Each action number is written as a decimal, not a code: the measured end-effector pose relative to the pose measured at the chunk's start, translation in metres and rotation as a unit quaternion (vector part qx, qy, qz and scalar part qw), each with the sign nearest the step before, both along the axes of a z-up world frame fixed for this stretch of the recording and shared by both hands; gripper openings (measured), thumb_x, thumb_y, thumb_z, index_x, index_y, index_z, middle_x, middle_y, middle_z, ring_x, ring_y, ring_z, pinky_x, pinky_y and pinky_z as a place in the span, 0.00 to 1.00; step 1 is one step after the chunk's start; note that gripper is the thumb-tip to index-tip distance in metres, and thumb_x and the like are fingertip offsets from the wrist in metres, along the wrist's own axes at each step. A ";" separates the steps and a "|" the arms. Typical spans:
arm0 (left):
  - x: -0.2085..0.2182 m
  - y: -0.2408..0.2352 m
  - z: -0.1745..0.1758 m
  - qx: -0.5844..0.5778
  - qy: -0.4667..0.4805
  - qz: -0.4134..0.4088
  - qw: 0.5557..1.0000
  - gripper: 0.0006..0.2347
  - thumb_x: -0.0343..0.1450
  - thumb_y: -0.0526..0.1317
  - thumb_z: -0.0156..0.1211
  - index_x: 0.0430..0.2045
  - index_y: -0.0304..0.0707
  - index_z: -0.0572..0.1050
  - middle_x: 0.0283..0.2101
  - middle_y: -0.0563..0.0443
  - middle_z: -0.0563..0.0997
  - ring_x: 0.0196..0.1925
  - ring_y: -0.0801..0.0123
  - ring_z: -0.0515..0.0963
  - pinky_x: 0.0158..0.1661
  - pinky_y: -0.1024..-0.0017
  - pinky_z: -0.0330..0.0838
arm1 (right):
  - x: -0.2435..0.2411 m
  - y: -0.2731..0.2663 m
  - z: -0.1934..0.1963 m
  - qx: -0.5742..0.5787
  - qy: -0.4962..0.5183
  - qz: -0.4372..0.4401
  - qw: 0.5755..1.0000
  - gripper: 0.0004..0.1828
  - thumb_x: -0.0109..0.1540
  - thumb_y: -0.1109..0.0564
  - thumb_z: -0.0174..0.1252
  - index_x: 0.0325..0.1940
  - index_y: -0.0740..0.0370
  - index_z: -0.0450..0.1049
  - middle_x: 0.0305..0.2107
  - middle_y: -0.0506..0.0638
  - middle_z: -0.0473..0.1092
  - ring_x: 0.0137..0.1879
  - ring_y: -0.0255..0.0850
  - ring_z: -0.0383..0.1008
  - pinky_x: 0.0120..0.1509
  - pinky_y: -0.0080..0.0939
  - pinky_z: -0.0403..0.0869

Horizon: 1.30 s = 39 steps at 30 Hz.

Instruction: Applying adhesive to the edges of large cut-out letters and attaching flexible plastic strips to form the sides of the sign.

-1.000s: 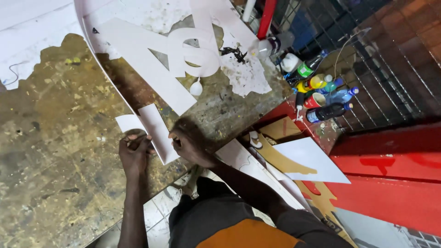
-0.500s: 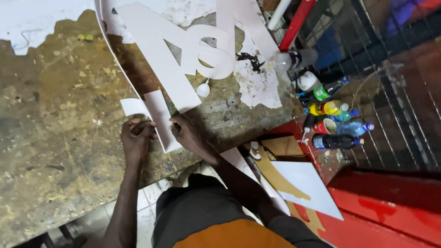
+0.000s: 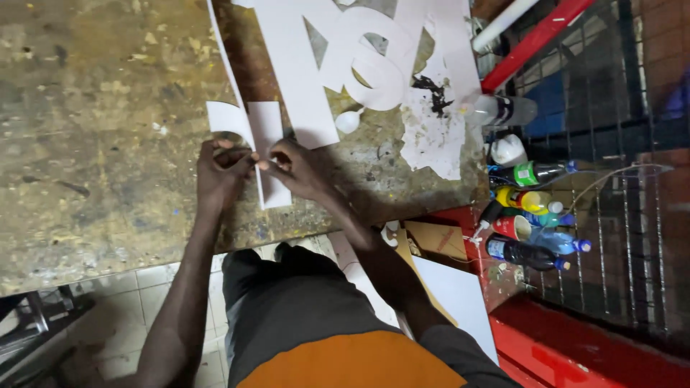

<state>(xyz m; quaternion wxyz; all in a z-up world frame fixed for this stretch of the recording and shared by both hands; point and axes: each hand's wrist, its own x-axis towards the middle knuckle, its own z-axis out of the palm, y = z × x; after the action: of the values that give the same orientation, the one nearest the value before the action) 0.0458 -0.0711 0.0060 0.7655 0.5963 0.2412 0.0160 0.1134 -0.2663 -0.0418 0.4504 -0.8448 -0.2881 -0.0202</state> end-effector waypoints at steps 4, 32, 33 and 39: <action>-0.002 0.004 0.008 -0.007 -0.009 -0.009 1.000 0.24 0.73 0.35 0.82 0.54 0.39 0.67 0.45 0.39 0.88 0.30 0.71 0.88 0.30 0.80 0.81 | -0.010 0.005 0.001 0.023 0.064 -0.008 0.998 0.10 0.66 0.48 0.75 0.45 0.53 0.83 0.28 0.50 0.81 0.33 0.47 0.87 0.35 0.39 0.81; 0.069 0.084 -0.015 0.448 -0.328 -0.266 0.788 0.27 0.75 0.38 0.77 0.70 0.32 0.74 0.58 0.27 0.81 0.59 0.31 0.83 0.57 0.40 0.77 | -0.027 0.019 0.028 0.122 0.259 -0.077 0.955 0.19 0.66 0.49 0.77 0.54 0.62 0.83 0.44 0.62 0.84 0.40 0.41 0.80 0.35 0.32 0.69; 0.084 0.087 -0.018 0.508 -0.419 -0.274 0.701 0.28 0.73 0.39 0.78 0.70 0.33 0.74 0.69 0.27 0.76 0.70 0.30 0.78 0.69 0.43 0.73 | -0.025 0.019 0.027 0.114 0.255 -0.080 0.957 0.19 0.66 0.47 0.77 0.53 0.61 0.84 0.43 0.61 0.84 0.36 0.37 0.78 0.33 0.31 0.66; 0.122 0.093 -0.021 0.556 -0.552 -0.288 0.551 0.26 0.78 0.59 0.57 0.62 0.40 0.81 0.64 0.41 0.85 0.79 0.43 0.77 0.78 0.49 0.67 | -0.030 0.026 0.044 0.126 0.268 -0.091 0.951 0.18 0.65 0.47 0.78 0.51 0.60 0.84 0.31 0.57 0.81 0.26 0.30 0.66 0.27 0.29 0.60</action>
<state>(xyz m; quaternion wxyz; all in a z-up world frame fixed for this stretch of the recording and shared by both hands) 0.1683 0.0223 -0.0152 0.2283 0.8144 -0.4703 0.2518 0.0831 -0.2400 0.0022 0.6104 -0.7779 -0.0739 0.1302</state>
